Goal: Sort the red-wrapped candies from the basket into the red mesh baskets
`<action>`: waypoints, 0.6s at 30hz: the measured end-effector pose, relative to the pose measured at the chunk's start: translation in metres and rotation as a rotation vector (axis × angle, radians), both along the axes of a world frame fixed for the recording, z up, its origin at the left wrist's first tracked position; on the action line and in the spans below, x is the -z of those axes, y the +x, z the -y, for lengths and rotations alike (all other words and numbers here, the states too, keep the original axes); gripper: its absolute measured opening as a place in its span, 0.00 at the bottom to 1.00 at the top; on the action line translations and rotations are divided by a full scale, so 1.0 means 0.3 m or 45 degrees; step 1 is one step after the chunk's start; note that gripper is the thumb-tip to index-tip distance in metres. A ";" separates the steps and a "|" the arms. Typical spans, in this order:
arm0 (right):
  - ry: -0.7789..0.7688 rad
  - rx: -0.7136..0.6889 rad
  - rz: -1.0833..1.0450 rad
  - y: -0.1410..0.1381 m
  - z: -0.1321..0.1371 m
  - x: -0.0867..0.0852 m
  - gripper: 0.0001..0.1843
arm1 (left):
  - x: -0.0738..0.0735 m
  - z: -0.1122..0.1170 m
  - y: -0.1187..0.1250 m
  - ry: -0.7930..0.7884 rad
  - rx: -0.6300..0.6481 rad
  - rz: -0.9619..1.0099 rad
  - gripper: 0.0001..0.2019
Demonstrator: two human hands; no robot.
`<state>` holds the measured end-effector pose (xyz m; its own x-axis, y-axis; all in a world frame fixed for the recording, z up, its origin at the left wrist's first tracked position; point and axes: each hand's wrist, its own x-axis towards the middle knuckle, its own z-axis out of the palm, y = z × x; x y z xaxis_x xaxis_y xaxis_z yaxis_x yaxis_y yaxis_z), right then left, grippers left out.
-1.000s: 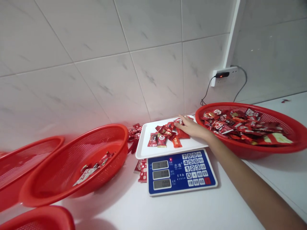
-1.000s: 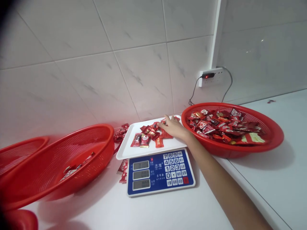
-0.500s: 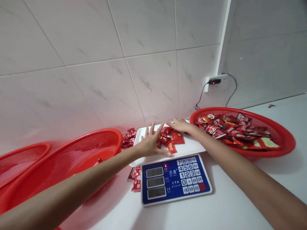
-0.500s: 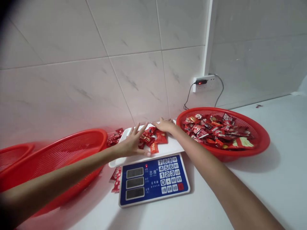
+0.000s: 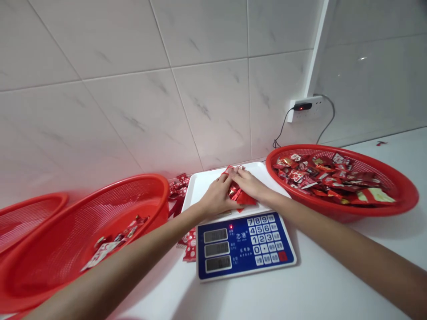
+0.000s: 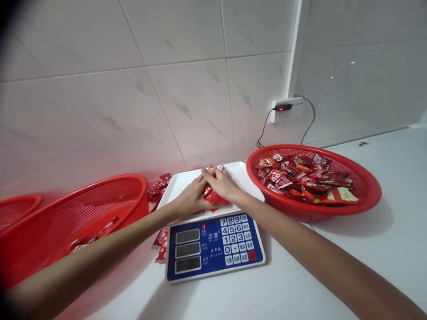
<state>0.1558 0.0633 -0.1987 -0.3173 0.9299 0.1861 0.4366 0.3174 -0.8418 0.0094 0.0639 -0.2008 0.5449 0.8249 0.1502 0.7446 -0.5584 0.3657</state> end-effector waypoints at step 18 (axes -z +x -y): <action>-0.032 -0.116 0.623 0.233 0.113 -0.043 0.67 | -0.033 0.052 -0.002 0.156 -0.079 0.122 0.18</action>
<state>0.2256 0.0295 -0.1857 -0.4421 0.8966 -0.0266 0.7536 0.3552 -0.5532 0.0089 0.0482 -0.1908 0.4719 0.8289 0.3004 0.7438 -0.5573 0.3690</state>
